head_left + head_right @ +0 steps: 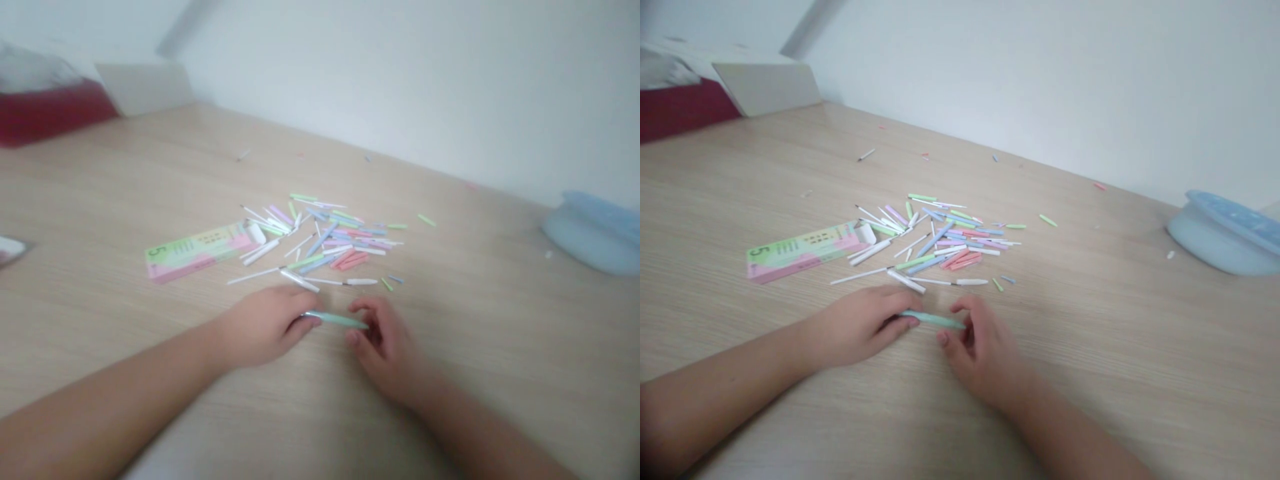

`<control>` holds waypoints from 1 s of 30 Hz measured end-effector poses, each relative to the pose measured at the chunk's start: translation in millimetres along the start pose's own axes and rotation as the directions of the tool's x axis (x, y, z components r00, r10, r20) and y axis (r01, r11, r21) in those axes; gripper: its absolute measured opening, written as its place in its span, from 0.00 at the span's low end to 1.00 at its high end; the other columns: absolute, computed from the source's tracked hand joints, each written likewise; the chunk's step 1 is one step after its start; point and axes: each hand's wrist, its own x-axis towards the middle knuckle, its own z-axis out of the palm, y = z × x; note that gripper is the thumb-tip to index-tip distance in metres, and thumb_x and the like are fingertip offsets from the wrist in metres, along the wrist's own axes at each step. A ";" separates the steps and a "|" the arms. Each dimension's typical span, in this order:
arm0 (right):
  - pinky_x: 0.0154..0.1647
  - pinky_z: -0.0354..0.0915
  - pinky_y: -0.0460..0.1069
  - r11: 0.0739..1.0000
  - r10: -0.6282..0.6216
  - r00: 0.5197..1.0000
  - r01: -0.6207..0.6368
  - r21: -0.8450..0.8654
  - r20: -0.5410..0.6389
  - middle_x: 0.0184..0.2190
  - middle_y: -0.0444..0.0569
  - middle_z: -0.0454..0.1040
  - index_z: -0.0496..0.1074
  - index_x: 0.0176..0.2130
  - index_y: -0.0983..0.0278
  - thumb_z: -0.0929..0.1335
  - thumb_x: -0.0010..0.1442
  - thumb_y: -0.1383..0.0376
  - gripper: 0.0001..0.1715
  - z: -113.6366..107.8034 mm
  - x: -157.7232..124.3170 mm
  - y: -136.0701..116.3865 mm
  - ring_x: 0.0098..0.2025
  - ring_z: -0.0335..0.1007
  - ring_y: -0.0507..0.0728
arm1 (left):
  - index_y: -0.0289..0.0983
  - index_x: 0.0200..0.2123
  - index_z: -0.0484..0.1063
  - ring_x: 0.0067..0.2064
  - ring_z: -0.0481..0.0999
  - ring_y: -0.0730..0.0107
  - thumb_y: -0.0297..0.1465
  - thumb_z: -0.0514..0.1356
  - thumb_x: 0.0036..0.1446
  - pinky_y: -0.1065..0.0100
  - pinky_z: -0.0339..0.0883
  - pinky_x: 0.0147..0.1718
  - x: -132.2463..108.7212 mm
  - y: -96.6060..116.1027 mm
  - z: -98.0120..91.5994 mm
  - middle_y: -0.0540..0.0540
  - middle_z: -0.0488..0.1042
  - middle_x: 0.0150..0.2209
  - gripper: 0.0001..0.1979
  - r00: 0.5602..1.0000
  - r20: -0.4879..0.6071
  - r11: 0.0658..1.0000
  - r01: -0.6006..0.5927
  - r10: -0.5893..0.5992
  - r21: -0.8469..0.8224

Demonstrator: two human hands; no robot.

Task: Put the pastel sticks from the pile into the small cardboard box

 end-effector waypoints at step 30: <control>0.44 0.69 0.55 0.998 0.017 0.999 -0.015 -0.066 0.027 0.41 0.47 0.81 0.74 0.50 0.56 0.64 0.74 0.59 0.11 0.7 5.2 6.2 0.42 0.77 0.60 | 0.44 0.50 0.74 0.48 0.79 0.60 0.40 0.52 0.74 0.62 0.68 0.47 1.2 -1.4 -2.0 0.47 0.80 0.45 0.14 1.000 -0.018 1.000 0.008 -0.008 -0.028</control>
